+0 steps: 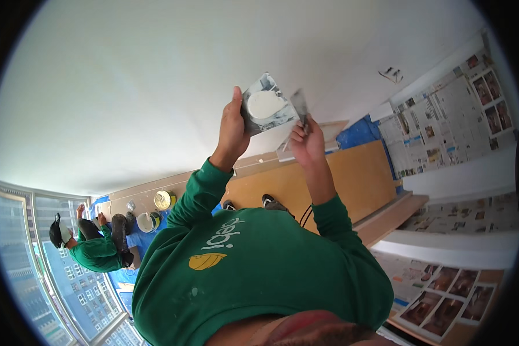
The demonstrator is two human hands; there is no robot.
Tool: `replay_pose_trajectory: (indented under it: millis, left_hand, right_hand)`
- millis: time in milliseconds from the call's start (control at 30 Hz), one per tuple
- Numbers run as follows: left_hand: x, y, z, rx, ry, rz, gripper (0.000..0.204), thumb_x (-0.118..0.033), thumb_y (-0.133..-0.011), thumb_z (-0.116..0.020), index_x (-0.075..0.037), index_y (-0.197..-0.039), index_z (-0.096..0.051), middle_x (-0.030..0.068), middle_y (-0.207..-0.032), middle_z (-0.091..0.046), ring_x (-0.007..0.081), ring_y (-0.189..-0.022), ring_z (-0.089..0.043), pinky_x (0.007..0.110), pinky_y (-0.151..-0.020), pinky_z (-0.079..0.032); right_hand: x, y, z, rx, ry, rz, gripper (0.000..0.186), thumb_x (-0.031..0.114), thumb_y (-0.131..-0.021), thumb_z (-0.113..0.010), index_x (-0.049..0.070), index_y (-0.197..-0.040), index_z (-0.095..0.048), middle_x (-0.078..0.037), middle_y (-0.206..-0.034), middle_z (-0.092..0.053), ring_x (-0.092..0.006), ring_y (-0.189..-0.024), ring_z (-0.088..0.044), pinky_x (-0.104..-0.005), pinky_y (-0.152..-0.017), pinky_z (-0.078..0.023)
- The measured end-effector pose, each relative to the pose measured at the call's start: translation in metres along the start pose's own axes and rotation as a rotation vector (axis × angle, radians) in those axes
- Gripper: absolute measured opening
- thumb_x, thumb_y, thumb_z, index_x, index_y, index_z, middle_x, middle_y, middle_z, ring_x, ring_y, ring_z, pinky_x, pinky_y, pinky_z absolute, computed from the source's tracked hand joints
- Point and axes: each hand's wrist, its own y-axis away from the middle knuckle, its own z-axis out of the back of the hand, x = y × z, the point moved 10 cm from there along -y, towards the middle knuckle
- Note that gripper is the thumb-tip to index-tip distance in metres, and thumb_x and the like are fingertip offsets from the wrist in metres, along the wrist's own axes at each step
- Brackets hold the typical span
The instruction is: The person patches a wall by using two putty scrapers to transfer and apply white putty to a small hole or imperfection on the surface, smoothing it over repeatedly to create a flush finish.
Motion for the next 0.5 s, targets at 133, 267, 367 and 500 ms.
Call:
replay_pose_trajectory:
  millis: [133, 267, 367, 500]
  left_hand:
    - [-0.047, -0.023, 0.041, -0.151, -0.219, -0.300, 0.061, -0.049, -0.108, -0.036, 0.006, -0.112, -0.062, 0.0112, -0.105, -0.068, 0.0189, -0.097, -0.067, 0.030, -0.089, -0.054]
    - [-0.063, -0.024, 0.023, -0.248, -0.410, -0.562, 0.059, -0.047, -0.109, -0.036, 0.005, -0.104, -0.062, 0.0077, -0.097, -0.066, 0.0135, -0.083, -0.061, 0.027, -0.078, -0.050]
    - [-0.061, -0.017, -0.020, -0.261, -0.588, -0.691, 0.056, -0.044, -0.110, -0.035, 0.004, -0.097, -0.061, 0.0036, -0.087, -0.061, 0.0094, -0.075, -0.052, 0.026, -0.069, -0.044]
    - [-0.050, 0.002, -0.061, -0.266, -0.781, -0.762, 0.051, -0.036, -0.111, -0.034, 0.003, -0.083, -0.051, 0.0001, -0.071, -0.044, 0.0088, -0.067, -0.037, 0.028, -0.058, -0.034]
  right_hand:
    - [0.052, 0.018, -0.012, -0.086, 0.193, 0.330, 0.017, 0.026, -0.101, -0.061, 0.010, -0.103, -0.057, 0.001, -0.083, -0.063, -0.0094, -0.061, -0.052, -0.0248, -0.049, -0.037]
    - [0.047, 0.019, -0.052, -0.029, 0.416, 0.392, 0.021, 0.027, -0.099, -0.064, 0.010, -0.109, -0.058, 0.001, -0.088, -0.066, -0.0095, -0.067, -0.062, -0.0282, -0.044, -0.038]
    - [0.044, 0.007, -0.067, 0.043, 0.472, 0.409, 0.012, 0.024, -0.099, -0.064, 0.013, -0.102, -0.059, 0.003, -0.081, -0.064, -0.0085, -0.058, -0.058, -0.0280, -0.044, -0.038]
    - [0.042, -0.010, -0.055, -0.014, 0.436, 0.393, 0.011, 0.023, -0.100, -0.064, 0.014, -0.101, -0.059, 0.005, -0.081, -0.064, -0.0054, -0.060, -0.058, -0.0241, -0.043, -0.037]
